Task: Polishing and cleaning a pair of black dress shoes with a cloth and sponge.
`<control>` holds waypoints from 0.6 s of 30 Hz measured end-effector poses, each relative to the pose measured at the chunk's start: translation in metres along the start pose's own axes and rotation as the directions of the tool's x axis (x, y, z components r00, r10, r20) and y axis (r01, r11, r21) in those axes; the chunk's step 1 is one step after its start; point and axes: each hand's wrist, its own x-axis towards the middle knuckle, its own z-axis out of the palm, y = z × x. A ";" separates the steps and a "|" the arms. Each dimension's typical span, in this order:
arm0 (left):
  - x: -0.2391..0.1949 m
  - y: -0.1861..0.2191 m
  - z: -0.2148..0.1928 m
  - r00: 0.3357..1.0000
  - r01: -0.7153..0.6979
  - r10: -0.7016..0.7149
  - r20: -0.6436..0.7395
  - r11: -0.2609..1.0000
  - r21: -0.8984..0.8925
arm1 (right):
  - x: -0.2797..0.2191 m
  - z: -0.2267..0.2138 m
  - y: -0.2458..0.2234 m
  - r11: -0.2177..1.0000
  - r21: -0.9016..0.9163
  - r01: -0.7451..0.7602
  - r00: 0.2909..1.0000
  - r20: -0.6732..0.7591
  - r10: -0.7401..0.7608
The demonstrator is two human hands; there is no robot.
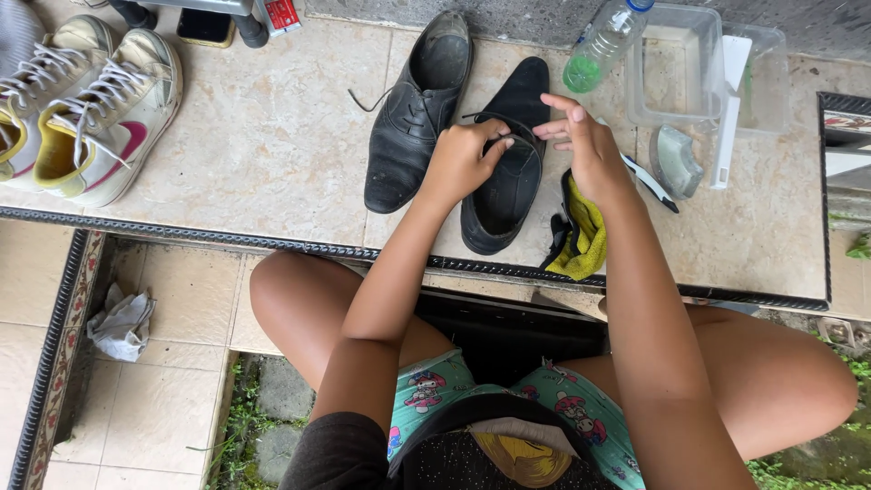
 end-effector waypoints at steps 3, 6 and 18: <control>0.005 -0.003 0.003 0.999 0.025 -0.025 -0.037 1.000 0.006 | -0.014 0.006 -0.008 1.000 -0.010 0.027 0.998 -0.056 -0.028; 0.011 -0.009 0.008 0.998 0.026 -0.026 -0.057 1.000 -0.005 | -0.029 0.007 -0.010 0.999 -0.039 0.027 0.990 -0.140 -0.032; 0.050 -0.023 0.009 0.987 0.028 -0.050 -0.151 0.989 -0.144 | -0.067 0.026 0.038 0.932 0.024 -0.362 0.875 -0.336 0.349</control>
